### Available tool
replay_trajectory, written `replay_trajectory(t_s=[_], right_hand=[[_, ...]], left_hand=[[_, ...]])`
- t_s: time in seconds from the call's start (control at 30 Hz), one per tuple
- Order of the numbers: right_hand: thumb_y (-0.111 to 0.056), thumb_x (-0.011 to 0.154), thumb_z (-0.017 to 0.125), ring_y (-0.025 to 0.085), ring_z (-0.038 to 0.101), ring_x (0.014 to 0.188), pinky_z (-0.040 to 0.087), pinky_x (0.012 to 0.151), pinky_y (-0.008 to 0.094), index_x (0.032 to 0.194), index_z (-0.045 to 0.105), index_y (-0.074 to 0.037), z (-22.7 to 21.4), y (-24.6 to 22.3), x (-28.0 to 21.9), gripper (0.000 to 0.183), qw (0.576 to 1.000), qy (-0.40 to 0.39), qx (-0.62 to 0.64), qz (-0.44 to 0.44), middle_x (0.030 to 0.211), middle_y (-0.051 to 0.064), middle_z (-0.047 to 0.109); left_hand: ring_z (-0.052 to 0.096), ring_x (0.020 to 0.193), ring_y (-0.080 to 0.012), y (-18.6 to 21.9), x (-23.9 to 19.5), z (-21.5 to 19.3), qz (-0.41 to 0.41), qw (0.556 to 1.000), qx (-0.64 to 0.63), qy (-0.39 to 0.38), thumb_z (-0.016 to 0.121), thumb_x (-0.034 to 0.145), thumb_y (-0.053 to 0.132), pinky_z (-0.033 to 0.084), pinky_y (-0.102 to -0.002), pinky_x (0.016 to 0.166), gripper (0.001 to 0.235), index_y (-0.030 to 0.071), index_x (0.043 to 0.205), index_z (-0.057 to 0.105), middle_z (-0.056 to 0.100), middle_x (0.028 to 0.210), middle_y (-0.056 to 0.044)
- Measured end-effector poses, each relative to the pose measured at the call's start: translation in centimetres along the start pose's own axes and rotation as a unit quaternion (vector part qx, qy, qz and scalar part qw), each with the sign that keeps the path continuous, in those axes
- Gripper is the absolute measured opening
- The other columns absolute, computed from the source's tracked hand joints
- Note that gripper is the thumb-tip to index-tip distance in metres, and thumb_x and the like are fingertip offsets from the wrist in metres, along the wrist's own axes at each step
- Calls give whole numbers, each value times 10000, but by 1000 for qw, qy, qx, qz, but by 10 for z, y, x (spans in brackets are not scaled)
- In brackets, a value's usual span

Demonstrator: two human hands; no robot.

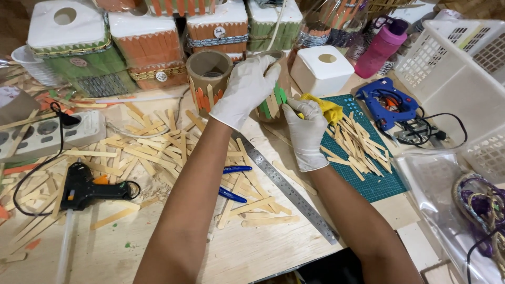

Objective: Cutting wooden sticks with pliers and gluing them onto a cylindrical base to create a decorative item.

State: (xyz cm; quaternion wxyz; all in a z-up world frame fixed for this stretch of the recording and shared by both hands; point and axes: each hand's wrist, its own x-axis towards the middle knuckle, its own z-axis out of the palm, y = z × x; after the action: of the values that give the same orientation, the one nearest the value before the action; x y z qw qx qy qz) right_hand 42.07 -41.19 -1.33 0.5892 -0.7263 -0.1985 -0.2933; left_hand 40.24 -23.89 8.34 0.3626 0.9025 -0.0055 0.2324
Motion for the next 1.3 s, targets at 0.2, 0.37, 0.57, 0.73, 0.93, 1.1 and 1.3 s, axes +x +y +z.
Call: replay_trajectory(t_s=[0.2, 0.37, 0.57, 0.73, 0.93, 1.1, 1.3], right_hand=[[-35, 751, 932, 230, 712, 879, 543, 888, 318, 951, 826, -86, 1, 1, -1, 232, 1000, -4, 7, -5, 888, 105, 752], [-27, 747, 938, 248, 710, 871, 544, 871, 337, 949, 824, -71, 2, 7, -1, 236, 1000, -2, 5, -15, 883, 128, 747], [-12, 737, 938, 261, 715, 878, 548, 868, 351, 928, 823, -65, 3, 8, -1, 229, 1000, 2, 4, -21, 875, 137, 746], [-7, 724, 949, 247, 721, 866, 553, 868, 349, 923, 824, -67, 3, 7, 0, 242, 1000, 6, -1, -21, 873, 133, 751], [56, 801, 882, 171, 678, 849, 579, 923, 300, 941, 799, -8, 0, 8, 4, 175, 997, -17, 32, -64, 872, 92, 752], [29, 809, 878, 175, 697, 881, 580, 927, 299, 955, 801, -20, -1, 10, 6, 172, 997, -26, 26, -62, 909, 96, 769], [28, 794, 885, 166, 700, 865, 582, 931, 304, 935, 805, -27, 0, 5, 6, 171, 998, -20, 27, -54, 887, 86, 774]], left_hand=[[649, 1103, -396, -7, 0, 8, 12, 1000, -8, 21, 563, 966, 370, 501, -478, 984, 331, 103, 1108, 699, 685, 1060, -229], [642, 1114, -392, -14, 4, 15, 3, 999, -27, 23, 563, 971, 332, 492, -469, 1002, 289, 118, 1108, 701, 692, 1066, -204], [648, 1148, -336, -19, 8, 14, -23, 999, -34, 10, 604, 940, 361, 497, -436, 1017, 296, 193, 1141, 741, 718, 1086, -130], [644, 1171, -292, -26, 17, 19, -54, 998, -29, 10, 643, 884, 436, 511, -434, 1021, 307, 282, 1118, 769, 741, 1105, -68], [410, 635, -183, -4, 10, -1, -79, 996, 18, -35, 679, 983, 386, 315, -334, 621, 577, 173, 613, 290, 389, 613, 9], [525, 676, -226, -5, 13, 1, -89, 995, 31, -34, 653, 955, 409, 390, -370, 642, 522, 164, 606, 352, 504, 652, -20], [332, 642, -145, 11, 3, -10, -114, 993, -26, -30, 558, 918, 309, 307, -323, 625, 451, 196, 609, 249, 284, 580, 29]])
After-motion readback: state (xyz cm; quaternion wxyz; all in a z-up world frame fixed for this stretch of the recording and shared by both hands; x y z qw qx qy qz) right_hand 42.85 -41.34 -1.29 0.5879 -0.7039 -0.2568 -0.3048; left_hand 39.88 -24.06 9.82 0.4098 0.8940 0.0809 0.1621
